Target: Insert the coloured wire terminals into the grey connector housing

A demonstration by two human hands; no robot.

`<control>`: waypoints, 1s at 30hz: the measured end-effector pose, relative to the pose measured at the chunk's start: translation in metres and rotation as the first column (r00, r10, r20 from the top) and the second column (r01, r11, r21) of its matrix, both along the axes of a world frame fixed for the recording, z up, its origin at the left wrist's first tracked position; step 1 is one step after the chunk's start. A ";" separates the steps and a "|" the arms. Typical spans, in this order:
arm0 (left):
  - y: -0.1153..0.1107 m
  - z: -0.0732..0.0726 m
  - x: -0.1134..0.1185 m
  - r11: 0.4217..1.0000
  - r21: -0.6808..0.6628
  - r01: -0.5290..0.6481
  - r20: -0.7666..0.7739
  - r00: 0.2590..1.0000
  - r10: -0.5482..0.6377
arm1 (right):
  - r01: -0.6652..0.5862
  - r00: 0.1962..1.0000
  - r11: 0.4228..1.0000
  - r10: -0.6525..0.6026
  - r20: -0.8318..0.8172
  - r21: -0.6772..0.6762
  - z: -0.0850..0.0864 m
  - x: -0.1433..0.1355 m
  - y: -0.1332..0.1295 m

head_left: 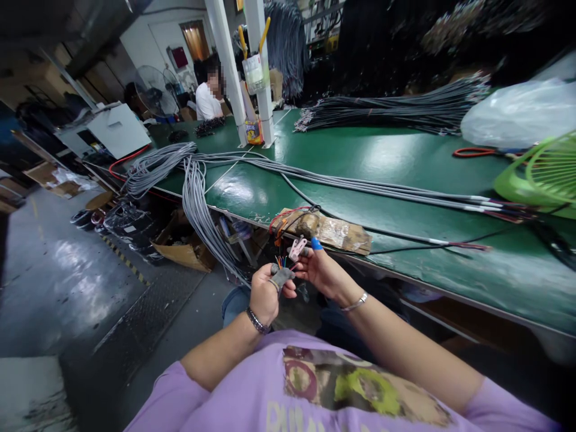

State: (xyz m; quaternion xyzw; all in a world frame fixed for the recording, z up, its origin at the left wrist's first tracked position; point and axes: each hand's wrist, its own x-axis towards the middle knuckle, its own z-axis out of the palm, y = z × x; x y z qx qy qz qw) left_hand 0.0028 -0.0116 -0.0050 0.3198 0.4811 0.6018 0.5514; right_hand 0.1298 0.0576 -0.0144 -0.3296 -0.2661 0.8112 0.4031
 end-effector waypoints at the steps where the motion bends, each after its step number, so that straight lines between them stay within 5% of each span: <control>1: 0.001 0.001 0.001 1.000 0.002 0.009 -0.001 1.000 -0.009 | 0.001 1.000 1.000 -0.001 -0.020 -0.004 0.002 -0.002 0.003; 12: 0.010 0.001 0.009 0.998 -0.034 0.044 -0.038 0.998 -0.046 | 0.107 0.988 0.994 -0.105 -0.115 0.010 0.003 -0.014 0.007; 30: -0.001 0.001 0.001 1.000 0.001 -0.014 -0.030 0.999 0.014 | -0.029 0.995 0.999 0.031 -0.090 0.026 0.006 0.001 0.004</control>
